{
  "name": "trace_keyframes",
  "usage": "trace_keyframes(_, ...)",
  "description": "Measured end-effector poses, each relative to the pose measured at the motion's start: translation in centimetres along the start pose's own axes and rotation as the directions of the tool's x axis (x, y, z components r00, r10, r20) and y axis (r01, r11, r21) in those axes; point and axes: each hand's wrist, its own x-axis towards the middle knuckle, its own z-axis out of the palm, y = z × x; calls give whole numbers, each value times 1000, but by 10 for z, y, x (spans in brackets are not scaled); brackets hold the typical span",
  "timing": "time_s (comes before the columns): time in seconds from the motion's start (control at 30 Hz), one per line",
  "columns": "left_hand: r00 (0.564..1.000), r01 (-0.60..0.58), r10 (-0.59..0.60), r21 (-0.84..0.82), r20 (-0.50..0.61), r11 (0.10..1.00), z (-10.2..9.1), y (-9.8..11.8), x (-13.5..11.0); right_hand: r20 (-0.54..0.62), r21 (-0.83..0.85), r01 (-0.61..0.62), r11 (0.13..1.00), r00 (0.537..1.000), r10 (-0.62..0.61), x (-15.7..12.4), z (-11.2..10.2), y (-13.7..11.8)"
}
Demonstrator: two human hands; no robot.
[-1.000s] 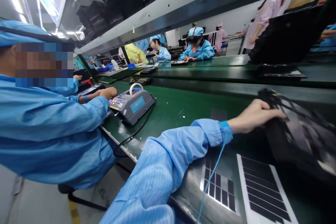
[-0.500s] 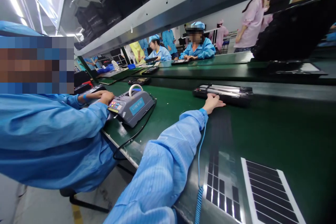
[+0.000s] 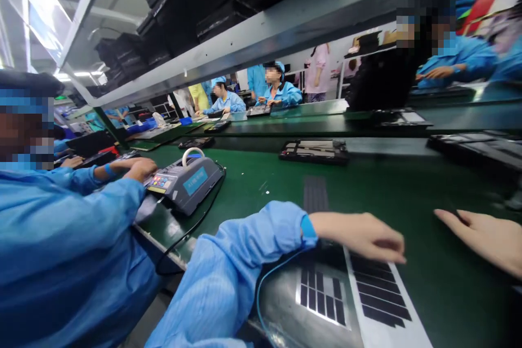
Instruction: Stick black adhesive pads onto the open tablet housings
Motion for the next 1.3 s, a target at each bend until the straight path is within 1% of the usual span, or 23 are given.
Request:
trace_keyframes(0.03, 1000, -27, 27, 111, 4, 993, 12, 1, -4, 22, 30, -42, 999, 999, 41, 0, -2, -5)
trace_keyframes(0.07, 998, -38, 49, 219, -45, 975, 22, 1, -8, 26, 75, -56, 996, 998, 55, -2, -3, -10)
trace_keyframes(0.1, 992, -19, 56, 302, -113, 953, 32, -1, -10, 4, 128, -30, 991, 1000, 30, -5, -4, -14)
trace_keyframes(0.17, 972, 33, 62, 392, -226, 919, 45, -6, -13, -91, 219, 120, 968, 991, -102, -11, -2, -19)
trace_keyframes(0.23, 960, 61, 56, 401, -274, 914, 52, -9, -12, -141, 259, 263, 929, 962, -233, -14, 3, -21)
trace_keyframes(0.27, 957, 64, 55, 395, -283, 916, 53, -10, -12, -146, 261, 311, 914, 949, -281, -16, 6, -21)
trace_keyframes(0.33, 954, 66, 53, 382, -294, 922, 54, -10, -10, -128, 249, 357, 901, 934, -334, -17, 9, -21)
trace_keyframes(0.5, 950, 76, 42, 361, -308, 929, 52, -9, -10, 22, 218, 354, 910, 930, -367, -22, 1, -24)
trace_keyframes(0.57, 950, 77, 39, 353, -310, 932, 52, -9, -11, 49, 212, 352, 912, 928, -370, -23, -2, -25)
trace_keyframes(0.8, 954, 77, 30, 340, -299, 937, 53, -9, -11, 82, 176, 338, 925, 931, -356, -23, -3, -27)
trace_keyframes(1.07, 963, 92, -1, 324, -269, 942, 51, -9, -12, 75, 176, 339, 924, 932, -356, -24, -4, -26)
trace_keyframes(1.3, 963, 84, 3, 313, -269, 946, 51, -9, -12, 71, 176, 342, 923, 931, -358, -25, -5, -27)
